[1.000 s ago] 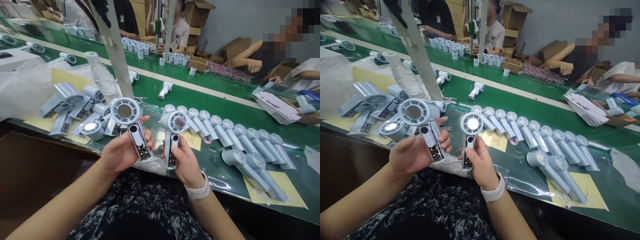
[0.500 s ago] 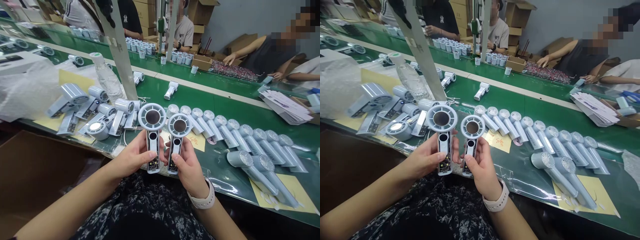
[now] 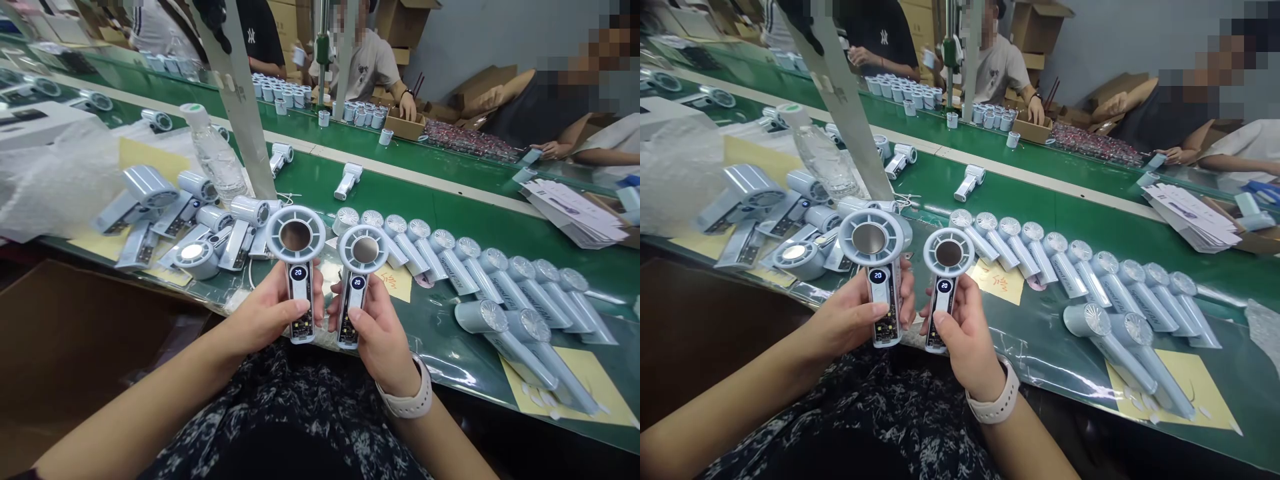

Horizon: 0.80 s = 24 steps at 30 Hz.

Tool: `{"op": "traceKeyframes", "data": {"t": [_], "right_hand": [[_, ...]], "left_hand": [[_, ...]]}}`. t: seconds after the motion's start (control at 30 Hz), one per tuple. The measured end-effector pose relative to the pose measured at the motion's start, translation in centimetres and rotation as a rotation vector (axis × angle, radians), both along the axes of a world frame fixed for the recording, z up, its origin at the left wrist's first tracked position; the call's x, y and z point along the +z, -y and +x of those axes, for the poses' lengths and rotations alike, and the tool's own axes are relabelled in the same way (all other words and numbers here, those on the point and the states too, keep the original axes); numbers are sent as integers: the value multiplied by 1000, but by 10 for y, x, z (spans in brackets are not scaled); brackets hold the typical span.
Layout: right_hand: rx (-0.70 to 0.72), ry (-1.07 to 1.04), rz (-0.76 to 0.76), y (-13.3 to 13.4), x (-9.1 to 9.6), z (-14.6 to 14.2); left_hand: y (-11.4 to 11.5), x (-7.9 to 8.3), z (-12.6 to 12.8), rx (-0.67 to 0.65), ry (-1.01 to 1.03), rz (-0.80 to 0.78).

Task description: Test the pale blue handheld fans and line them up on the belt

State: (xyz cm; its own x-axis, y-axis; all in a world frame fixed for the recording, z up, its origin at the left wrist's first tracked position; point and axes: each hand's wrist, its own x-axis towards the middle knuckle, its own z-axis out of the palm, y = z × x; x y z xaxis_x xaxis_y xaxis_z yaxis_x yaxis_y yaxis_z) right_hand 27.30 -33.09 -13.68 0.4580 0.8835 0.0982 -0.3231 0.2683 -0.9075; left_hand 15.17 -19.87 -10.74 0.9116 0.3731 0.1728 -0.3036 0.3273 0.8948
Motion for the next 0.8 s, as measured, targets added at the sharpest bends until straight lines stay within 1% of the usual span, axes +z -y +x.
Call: {"op": "traceKeyframes", "data": {"t": [0.27,0.4,0.47,0.6,0.67,0.8], "right_hand": [[11,-99,35,-1,1,1],[-50,-85,32,0,0,1],[-52,-60,36,1,-1,2],[30,-50,52,4,0,4],[19,-39,60,3,1,4],[39,-56,61,2,-1,2]], "left_hand": [[-1,-8,4,10,-14,17],[-5,-14,5,97,-48,-80],[-7,-16,4,128,-61,-105],[-8,-16,0,69,-56,-30],[-7,-14,0,59,-71,13],[-6,-13,2,40,-84,10]]}}
